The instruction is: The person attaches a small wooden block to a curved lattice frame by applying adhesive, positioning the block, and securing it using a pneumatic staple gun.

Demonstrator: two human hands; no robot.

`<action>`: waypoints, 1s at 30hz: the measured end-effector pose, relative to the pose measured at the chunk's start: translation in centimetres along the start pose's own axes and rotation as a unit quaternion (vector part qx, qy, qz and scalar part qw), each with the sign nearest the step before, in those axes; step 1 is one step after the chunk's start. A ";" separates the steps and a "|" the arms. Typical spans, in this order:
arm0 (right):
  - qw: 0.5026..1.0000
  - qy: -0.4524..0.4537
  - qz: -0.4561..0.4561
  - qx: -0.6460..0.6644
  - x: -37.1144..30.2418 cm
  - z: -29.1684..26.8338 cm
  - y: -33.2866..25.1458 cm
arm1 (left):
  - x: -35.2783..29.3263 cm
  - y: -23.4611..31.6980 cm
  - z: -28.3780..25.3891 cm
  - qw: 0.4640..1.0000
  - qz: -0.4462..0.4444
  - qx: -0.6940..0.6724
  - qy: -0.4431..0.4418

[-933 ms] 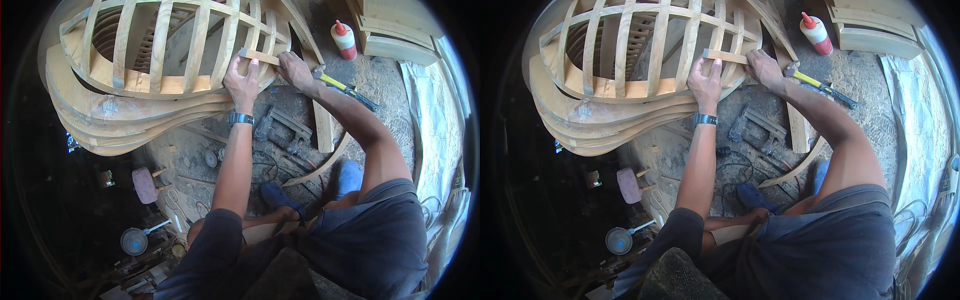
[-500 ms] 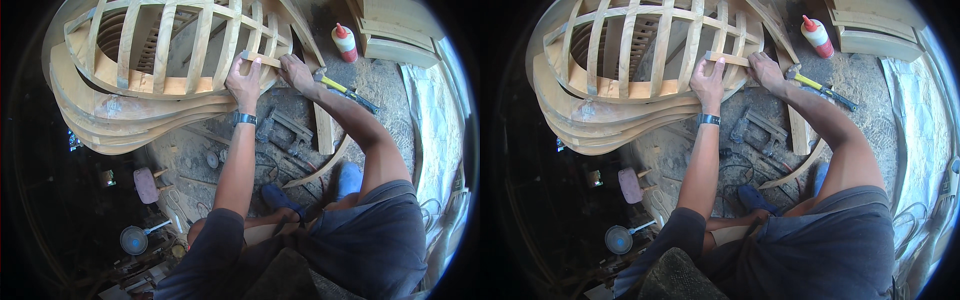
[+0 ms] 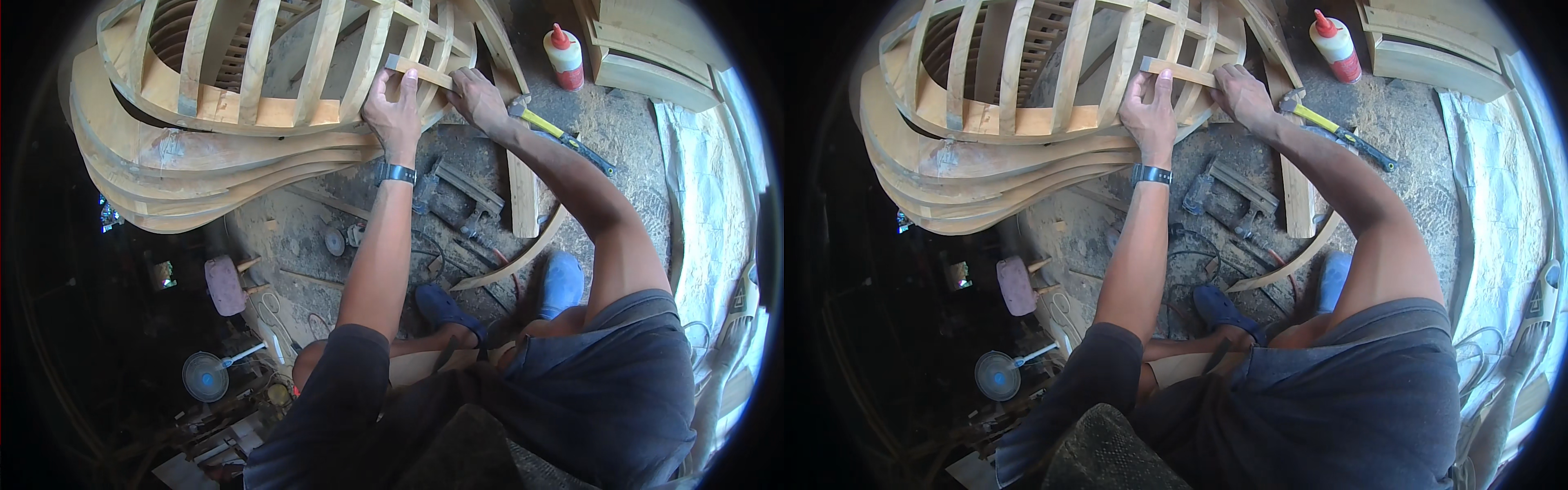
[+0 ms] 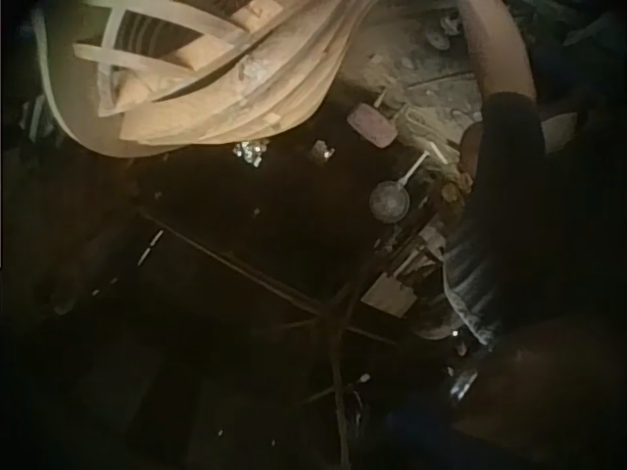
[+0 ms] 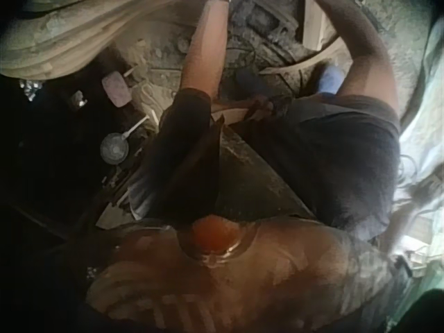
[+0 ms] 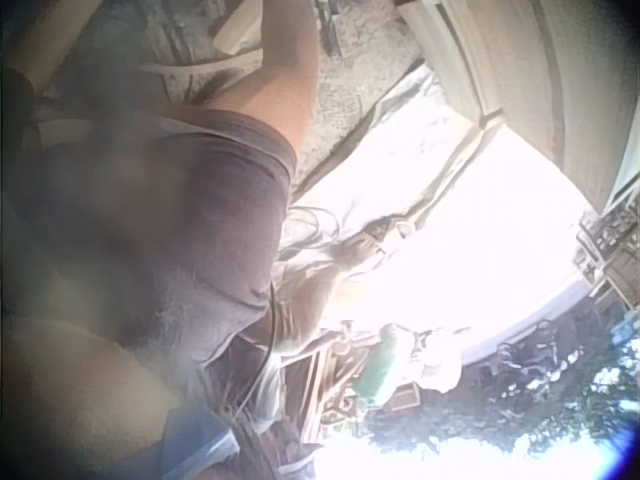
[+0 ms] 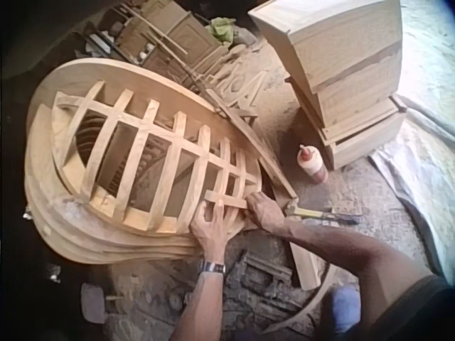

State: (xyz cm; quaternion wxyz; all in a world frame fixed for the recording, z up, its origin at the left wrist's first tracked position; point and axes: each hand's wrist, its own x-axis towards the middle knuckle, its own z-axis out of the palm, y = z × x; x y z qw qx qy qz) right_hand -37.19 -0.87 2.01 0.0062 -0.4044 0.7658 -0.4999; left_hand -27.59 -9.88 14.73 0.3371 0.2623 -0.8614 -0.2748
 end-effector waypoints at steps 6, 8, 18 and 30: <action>1.000 0.011 -0.005 -0.001 0.3 0.0 -0.5 | 0.0 -0.4 0.0 1.000 0.002 -0.014 0.001; 1.000 0.012 -0.004 -0.001 0.4 0.0 -0.9 | 0.1 -0.5 0.0 1.000 -0.004 -0.031 0.004; 0.999 0.026 -0.017 0.006 0.4 -0.1 -0.8 | -0.2 -0.5 -0.1 0.999 0.002 -0.043 0.004; 0.999 -0.005 -0.019 -0.026 1.1 -0.5 -1.3 | -0.3 0.3 0.8 0.994 -0.042 -0.086 0.056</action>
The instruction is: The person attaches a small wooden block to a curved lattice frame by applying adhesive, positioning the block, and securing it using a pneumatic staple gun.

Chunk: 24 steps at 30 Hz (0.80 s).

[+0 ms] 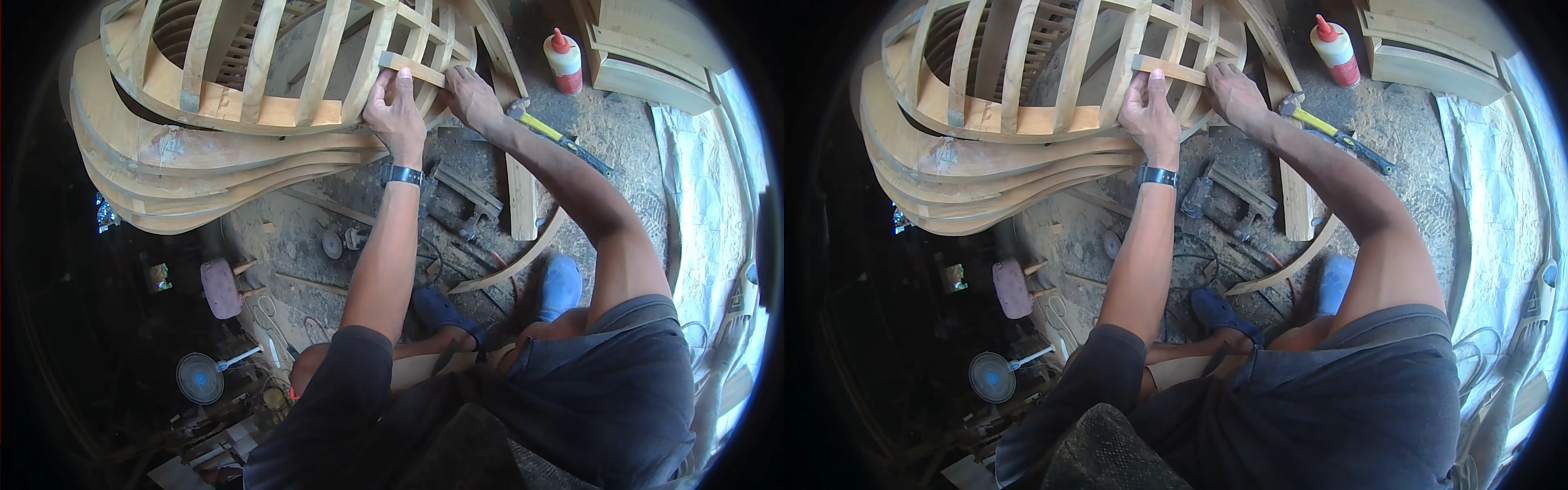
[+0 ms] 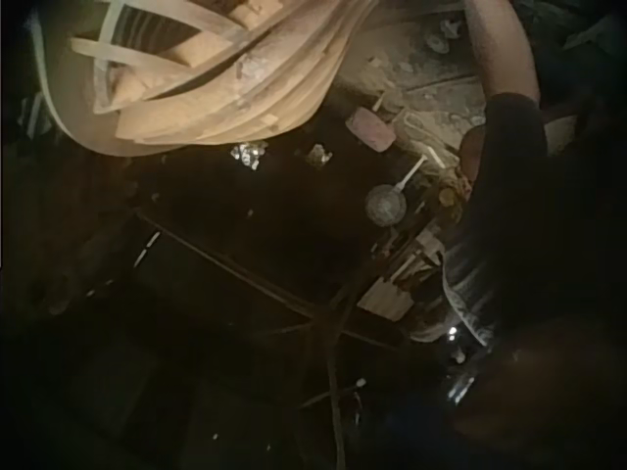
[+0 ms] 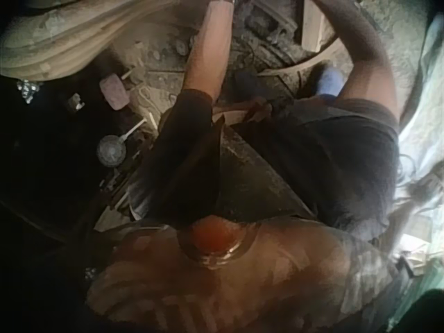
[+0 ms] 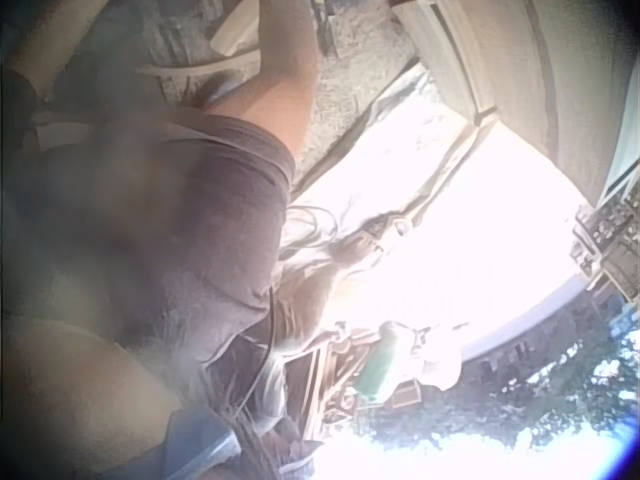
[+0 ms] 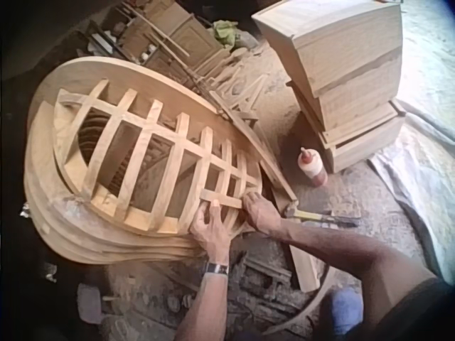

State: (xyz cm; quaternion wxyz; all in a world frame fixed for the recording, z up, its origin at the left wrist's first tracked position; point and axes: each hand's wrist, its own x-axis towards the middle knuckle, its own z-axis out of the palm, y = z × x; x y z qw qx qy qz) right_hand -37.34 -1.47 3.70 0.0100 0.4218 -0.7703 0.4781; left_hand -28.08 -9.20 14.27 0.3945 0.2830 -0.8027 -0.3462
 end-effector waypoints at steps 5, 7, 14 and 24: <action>1.000 -0.018 -0.008 0.001 0.1 -0.8 -0.9 | -0.2 0.3 0.3 1.000 -0.009 -0.008 0.024; 1.000 -0.025 0.001 -0.008 0.2 -1.1 -1.3 | -0.5 0.8 0.3 0.999 -0.030 -0.012 0.028; 0.999 -0.031 0.009 -0.019 0.5 -1.5 -1.7 | -0.8 2.8 0.8 0.997 -0.046 -0.033 0.052; 1.000 -0.026 0.003 -0.003 0.6 -1.5 -2.1 | -0.7 2.5 0.3 0.997 -0.051 -0.026 0.044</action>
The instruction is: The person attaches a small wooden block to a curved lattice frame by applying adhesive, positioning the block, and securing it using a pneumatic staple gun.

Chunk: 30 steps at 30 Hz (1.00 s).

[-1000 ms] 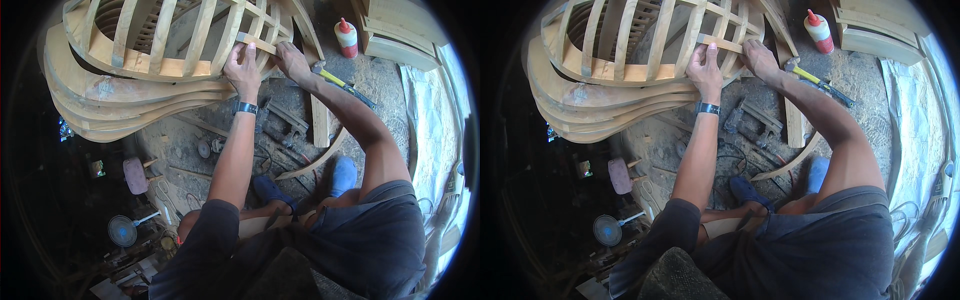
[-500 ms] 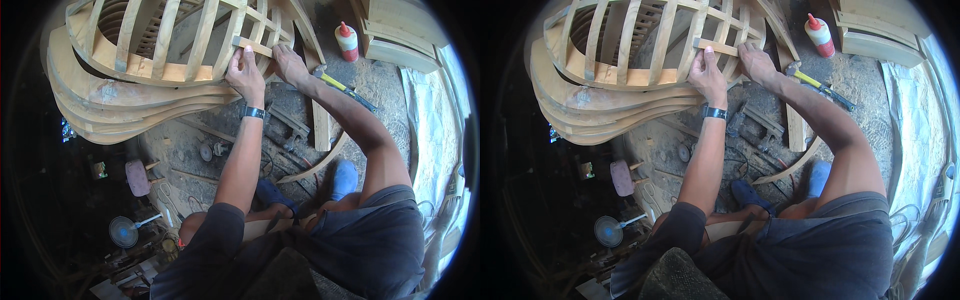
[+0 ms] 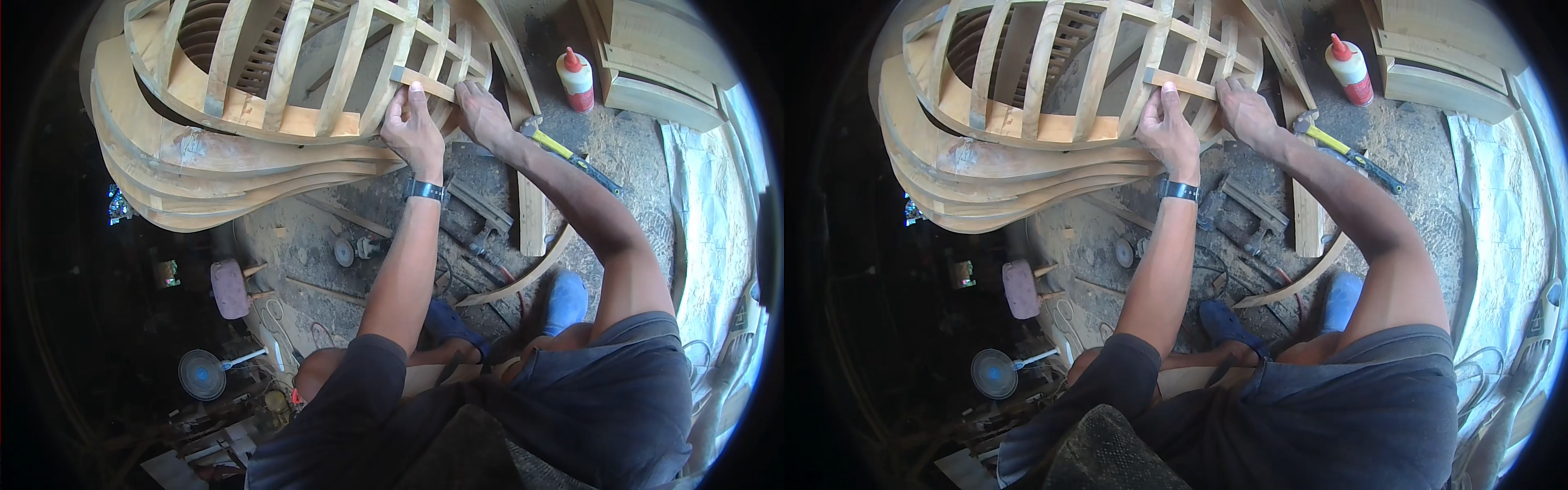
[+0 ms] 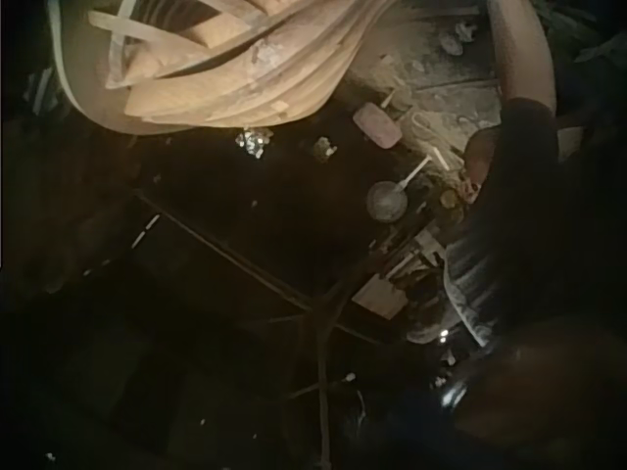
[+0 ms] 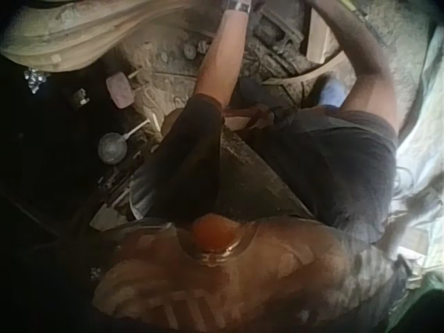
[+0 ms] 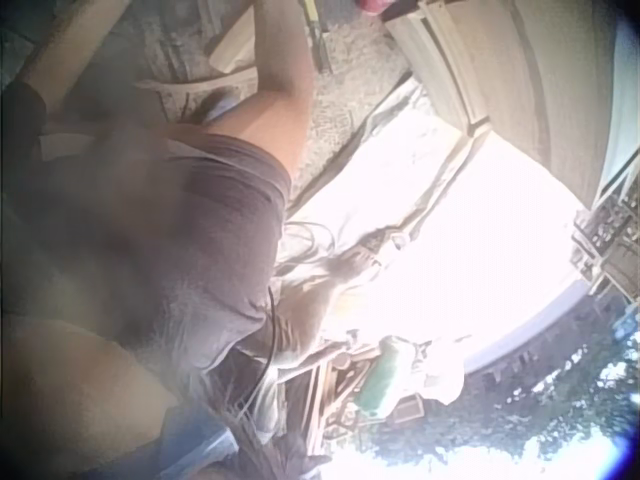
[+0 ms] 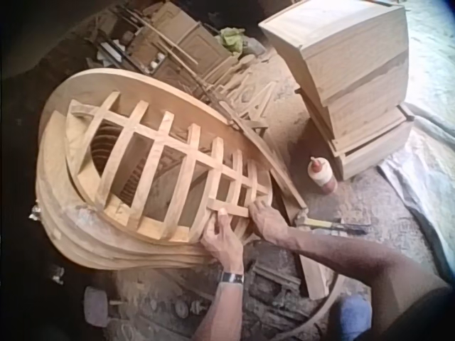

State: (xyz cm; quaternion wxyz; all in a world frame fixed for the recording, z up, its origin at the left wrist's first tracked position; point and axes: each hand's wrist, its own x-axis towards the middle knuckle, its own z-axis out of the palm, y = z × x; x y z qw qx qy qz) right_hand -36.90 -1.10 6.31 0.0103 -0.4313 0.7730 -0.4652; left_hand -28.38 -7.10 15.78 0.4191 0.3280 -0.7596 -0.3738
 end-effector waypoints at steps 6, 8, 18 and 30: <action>1.000 0.000 0.000 0.000 -0.1 0.1 0.4 | -0.2 0.3 0.1 1.000 0.001 0.021 0.004; 1.000 -0.001 -0.007 0.004 -0.1 -0.1 0.2 | -0.1 0.3 0.1 1.000 0.004 0.023 0.008; 1.000 0.007 -0.015 0.012 -0.1 -0.3 0.1 | -0.1 0.1 0.0 0.999 0.005 0.034 0.011; 0.995 0.081 -0.007 0.058 -0.7 -1.7 0.8 | 0.1 -1.3 -0.8 0.997 0.044 -0.011 -0.064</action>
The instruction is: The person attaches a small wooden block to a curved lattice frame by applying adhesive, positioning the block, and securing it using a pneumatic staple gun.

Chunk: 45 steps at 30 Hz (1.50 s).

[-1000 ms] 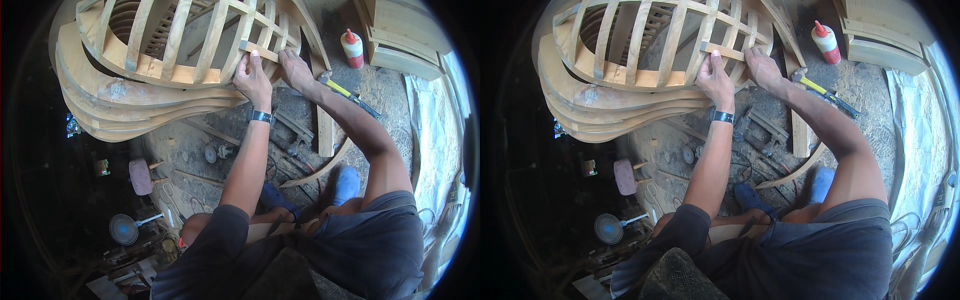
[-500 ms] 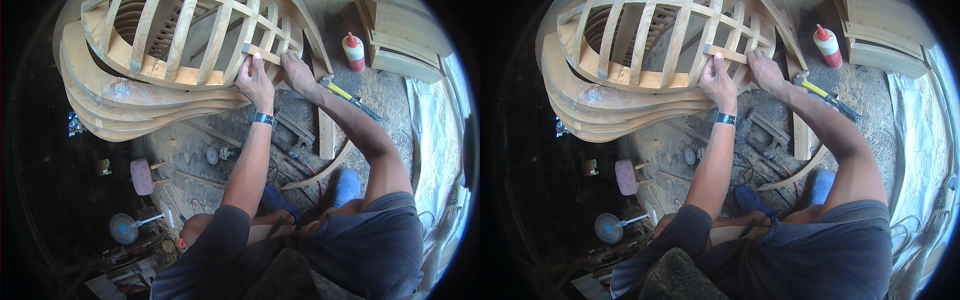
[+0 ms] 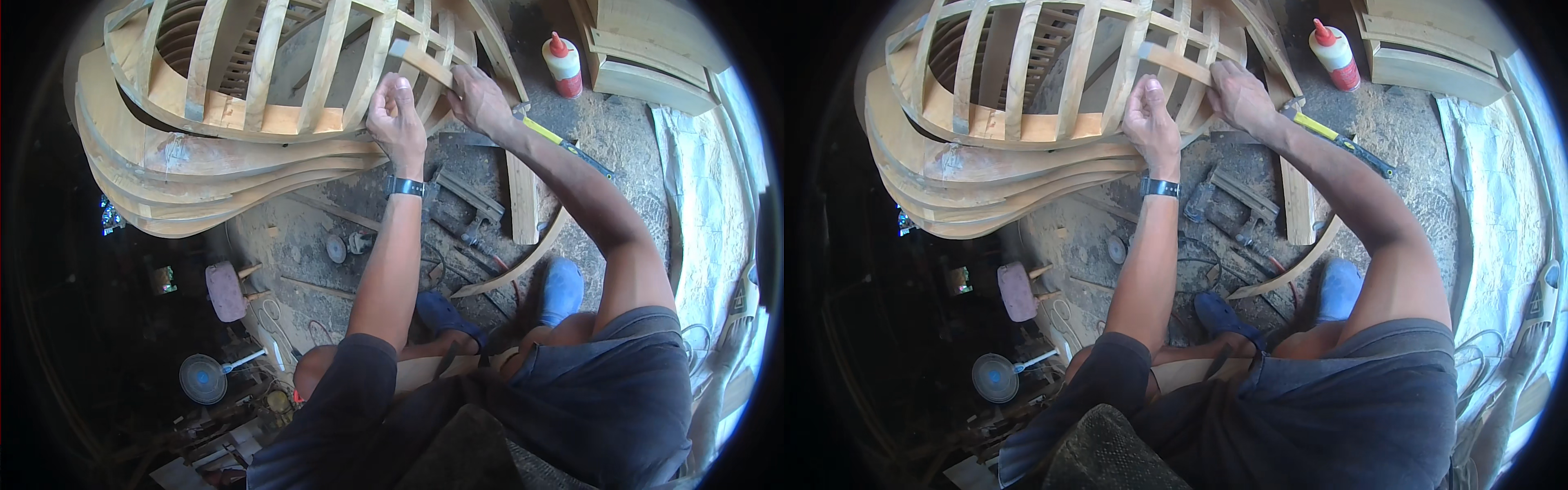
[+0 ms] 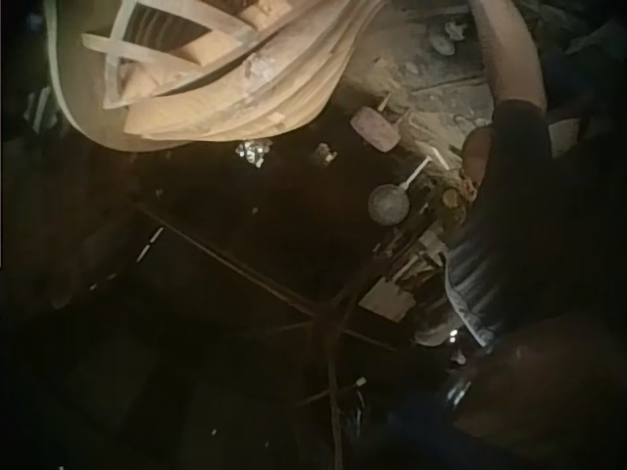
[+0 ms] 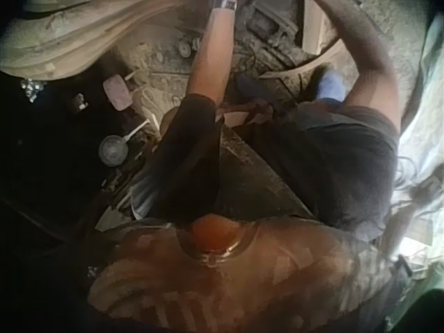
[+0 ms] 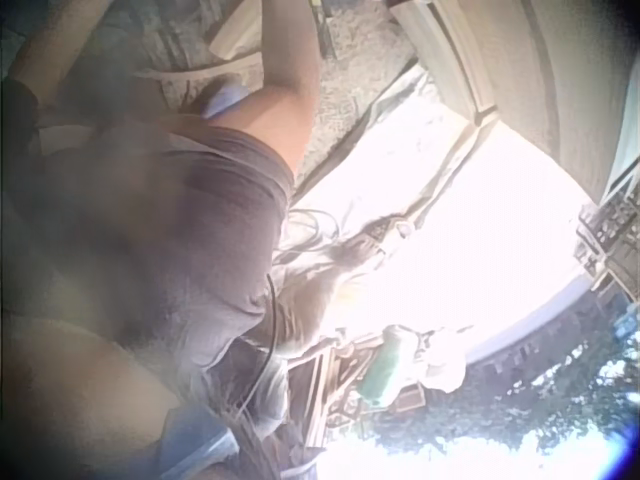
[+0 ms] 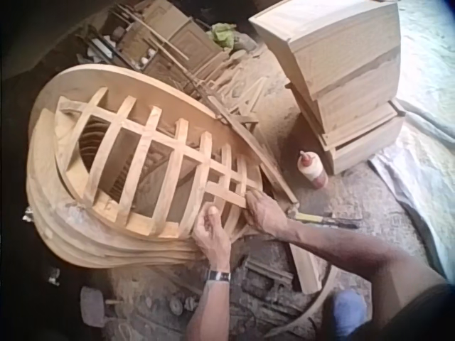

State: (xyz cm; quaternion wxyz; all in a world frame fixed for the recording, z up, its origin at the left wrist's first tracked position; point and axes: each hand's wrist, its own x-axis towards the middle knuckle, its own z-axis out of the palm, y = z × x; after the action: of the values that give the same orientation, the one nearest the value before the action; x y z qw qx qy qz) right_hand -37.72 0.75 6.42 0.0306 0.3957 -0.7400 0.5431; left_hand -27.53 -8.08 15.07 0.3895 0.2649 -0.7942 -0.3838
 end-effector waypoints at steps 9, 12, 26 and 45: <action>0.970 -0.179 0.153 -0.066 -11.0 -5.4 5.6 | -1.3 -1.3 -1.0 0.975 0.110 0.131 -0.143; 0.922 -0.364 0.113 -0.064 -13.8 -6.5 4.7 | -1.3 -2.7 -0.2 0.939 0.207 0.216 -0.173; 0.895 -0.418 0.153 0.041 -11.2 -4.4 1.2 | 3.0 -6.7 2.6 0.941 0.001 0.269 -0.203; 0.952 -0.025 0.163 0.258 -3.2 7.3 7.2 | 2.4 -5.7 3.6 0.916 -0.038 0.304 -0.260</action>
State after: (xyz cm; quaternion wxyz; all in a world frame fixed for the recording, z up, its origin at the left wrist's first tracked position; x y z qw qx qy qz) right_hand -37.13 -2.86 -3.69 -0.1801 0.2780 -0.6292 0.7031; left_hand -31.13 -11.53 9.97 0.0556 0.2914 -0.9351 -0.1940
